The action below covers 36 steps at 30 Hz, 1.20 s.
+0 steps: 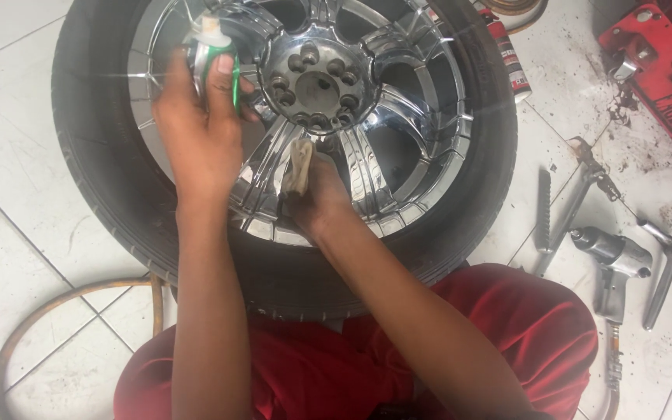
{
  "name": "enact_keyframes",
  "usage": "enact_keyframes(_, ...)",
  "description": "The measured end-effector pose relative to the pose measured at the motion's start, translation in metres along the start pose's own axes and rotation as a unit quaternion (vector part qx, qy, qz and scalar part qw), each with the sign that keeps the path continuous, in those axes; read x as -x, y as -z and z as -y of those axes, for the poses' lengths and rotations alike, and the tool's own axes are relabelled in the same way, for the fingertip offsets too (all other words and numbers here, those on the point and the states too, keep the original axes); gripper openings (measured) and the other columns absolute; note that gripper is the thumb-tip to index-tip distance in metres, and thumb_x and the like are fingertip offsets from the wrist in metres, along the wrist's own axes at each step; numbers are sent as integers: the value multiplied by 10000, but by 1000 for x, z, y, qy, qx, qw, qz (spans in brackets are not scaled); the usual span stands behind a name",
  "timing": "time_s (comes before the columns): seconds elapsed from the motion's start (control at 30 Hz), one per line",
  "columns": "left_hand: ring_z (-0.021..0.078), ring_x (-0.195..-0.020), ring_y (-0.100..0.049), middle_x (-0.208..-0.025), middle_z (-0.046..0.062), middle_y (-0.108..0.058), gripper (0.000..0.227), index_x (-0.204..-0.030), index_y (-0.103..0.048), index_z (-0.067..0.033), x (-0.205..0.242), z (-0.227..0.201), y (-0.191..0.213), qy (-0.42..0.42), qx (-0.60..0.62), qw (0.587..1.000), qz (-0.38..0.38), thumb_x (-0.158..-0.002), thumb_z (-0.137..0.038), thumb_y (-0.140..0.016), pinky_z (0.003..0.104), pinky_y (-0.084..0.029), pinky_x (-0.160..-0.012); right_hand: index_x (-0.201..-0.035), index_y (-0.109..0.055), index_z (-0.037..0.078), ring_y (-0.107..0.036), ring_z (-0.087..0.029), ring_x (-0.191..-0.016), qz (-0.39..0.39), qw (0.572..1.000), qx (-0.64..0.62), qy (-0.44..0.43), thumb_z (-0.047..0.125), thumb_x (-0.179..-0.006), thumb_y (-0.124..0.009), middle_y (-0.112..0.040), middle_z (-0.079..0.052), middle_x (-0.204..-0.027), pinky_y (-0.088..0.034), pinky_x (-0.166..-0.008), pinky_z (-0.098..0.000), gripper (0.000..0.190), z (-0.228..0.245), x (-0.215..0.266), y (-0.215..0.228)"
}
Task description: Apply polishing compound and rub a chrome car wheel with a cloth.
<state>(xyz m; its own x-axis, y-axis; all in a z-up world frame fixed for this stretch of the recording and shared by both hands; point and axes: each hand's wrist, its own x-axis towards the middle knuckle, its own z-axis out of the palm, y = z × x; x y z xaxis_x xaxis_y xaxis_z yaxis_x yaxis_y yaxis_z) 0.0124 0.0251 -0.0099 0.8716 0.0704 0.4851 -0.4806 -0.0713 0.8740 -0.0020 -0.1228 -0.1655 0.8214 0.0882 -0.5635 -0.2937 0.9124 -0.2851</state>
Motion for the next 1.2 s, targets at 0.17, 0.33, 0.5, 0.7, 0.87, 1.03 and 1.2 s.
enact_keyframes(0.17,136,-763,-697,-927,89,-713,216,-1209,-594,30,3,6,3,-12,16,1000,5,-1208,-183,-561,283,-595,-627,-1102,-644,140,-611,-127,-836,-114,991,70,24,348,-1042,-450,-641,-29,-991,-509,-744,-268,290,1,54,-67)
enact_keyframes(0.33,130,-739,-715,-920,81,-724,217,-1200,-595,28,2,1,4,-11,2,1000,2,-1191,-187,-562,274,-596,-618,-1130,-617,136,-592,-156,-861,-65,989,94,91,227,-1049,-486,-613,-41,-1014,-493,-755,-320,178,-3,24,-28)
enact_keyframes(0.5,137,-706,-698,-895,92,-722,201,-1189,-596,32,-1,-6,4,10,-1,1000,-12,-1168,-164,-563,279,-569,-593,-1112,-616,96,-571,-174,-792,-23,993,76,92,177,-1070,-546,-597,-50,-985,-499,-693,-314,115,-5,49,-30)
enact_keyframes(0.7,129,-808,-736,-940,90,-735,191,-1190,-594,33,-4,0,7,0,27,999,-24,-1170,-153,-556,273,-613,-625,-1087,-655,-2,-666,-207,-873,-62,930,243,268,172,-1058,-600,-667,-135,-1035,-579,-762,-352,184,-5,114,-73)
enact_keyframes(0.87,128,-803,-715,-947,93,-728,201,-1203,-588,41,-3,4,5,2,34,999,-25,-1192,-158,-565,281,-597,-653,-1249,-654,10,-650,-339,-1115,74,538,698,467,103,-996,-611,-581,-146,-1393,-563,-941,-430,273,-2,110,-76)
enact_keyframes(1.03,122,-746,-690,-907,85,-720,214,-1197,-586,38,-4,2,7,24,35,998,-43,-1181,-175,-570,279,-587,-632,-1303,-660,16,-614,-377,-1285,142,238,835,475,58,-916,-621,-583,-120,-1486,-495,-1117,-465,392,-8,124,-63)
enact_keyframes(1.2,119,-795,-674,-964,91,-707,232,-1248,-576,47,3,7,9,21,82,995,-49,-1203,-180,-566,284,-597,-685,-1147,-701,44,-578,-402,-1239,111,227,855,453,277,-935,-666,-617,-181,-1332,-396,-1108,-574,317,29,121,-69)
